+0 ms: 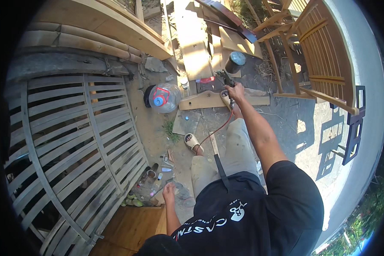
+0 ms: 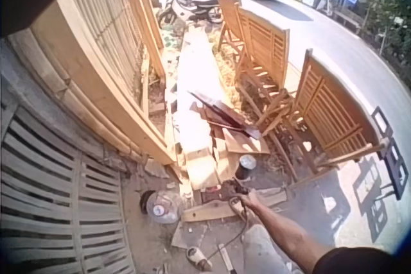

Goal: The person wipes a rectangular wooden piece with a cloth, then places a wooden frame on a stand and uses a spray gun to apply a dark coating, before picking up the finished frame to move it.

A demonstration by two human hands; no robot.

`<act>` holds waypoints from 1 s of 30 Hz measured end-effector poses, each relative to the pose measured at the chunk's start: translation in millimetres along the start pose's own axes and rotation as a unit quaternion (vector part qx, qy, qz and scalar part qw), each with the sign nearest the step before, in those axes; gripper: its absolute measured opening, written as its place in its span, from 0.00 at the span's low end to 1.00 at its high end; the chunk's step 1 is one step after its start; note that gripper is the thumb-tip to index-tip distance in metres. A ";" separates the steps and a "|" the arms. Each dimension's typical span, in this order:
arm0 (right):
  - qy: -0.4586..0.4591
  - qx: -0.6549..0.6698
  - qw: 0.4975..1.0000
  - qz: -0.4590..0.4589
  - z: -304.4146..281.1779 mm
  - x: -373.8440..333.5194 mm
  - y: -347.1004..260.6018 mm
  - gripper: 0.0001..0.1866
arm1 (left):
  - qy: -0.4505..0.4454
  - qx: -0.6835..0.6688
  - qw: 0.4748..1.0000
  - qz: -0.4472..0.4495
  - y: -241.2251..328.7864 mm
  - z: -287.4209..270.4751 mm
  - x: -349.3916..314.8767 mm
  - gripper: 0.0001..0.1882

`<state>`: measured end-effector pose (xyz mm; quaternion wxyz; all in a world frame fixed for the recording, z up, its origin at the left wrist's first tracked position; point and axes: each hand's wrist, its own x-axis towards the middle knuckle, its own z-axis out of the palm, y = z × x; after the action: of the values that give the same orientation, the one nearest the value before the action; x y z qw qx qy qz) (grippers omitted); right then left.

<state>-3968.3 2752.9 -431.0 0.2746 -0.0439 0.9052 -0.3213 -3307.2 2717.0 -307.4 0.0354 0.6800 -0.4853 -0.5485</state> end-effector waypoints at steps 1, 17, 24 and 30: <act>0.002 -0.037 0.999 -0.020 13.9 40.9 14.7 0.29 | 0.016 -0.034 0.997 -0.072 1.8 24.0 -23.6 0.14; -0.133 -0.149 0.979 -0.039 159.9 322.7 102.0 0.24 | -0.085 0.060 0.911 -0.399 92.9 259.5 -169.4 0.16; -0.162 -0.078 0.984 -0.002 151.0 347.7 135.2 0.25 | -0.094 0.053 0.917 -0.383 54.0 286.1 -165.0 0.17; -0.194 -0.150 0.969 -0.006 147.5 356.0 119.2 0.34 | -0.065 0.022 0.906 -0.418 91.3 313.4 -153.3 0.17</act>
<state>-4180.1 2673.7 -765.0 0.4333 -0.1518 0.8722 -0.1687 -3597.4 2927.8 -269.3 -0.2441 0.7841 -0.1698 -0.5448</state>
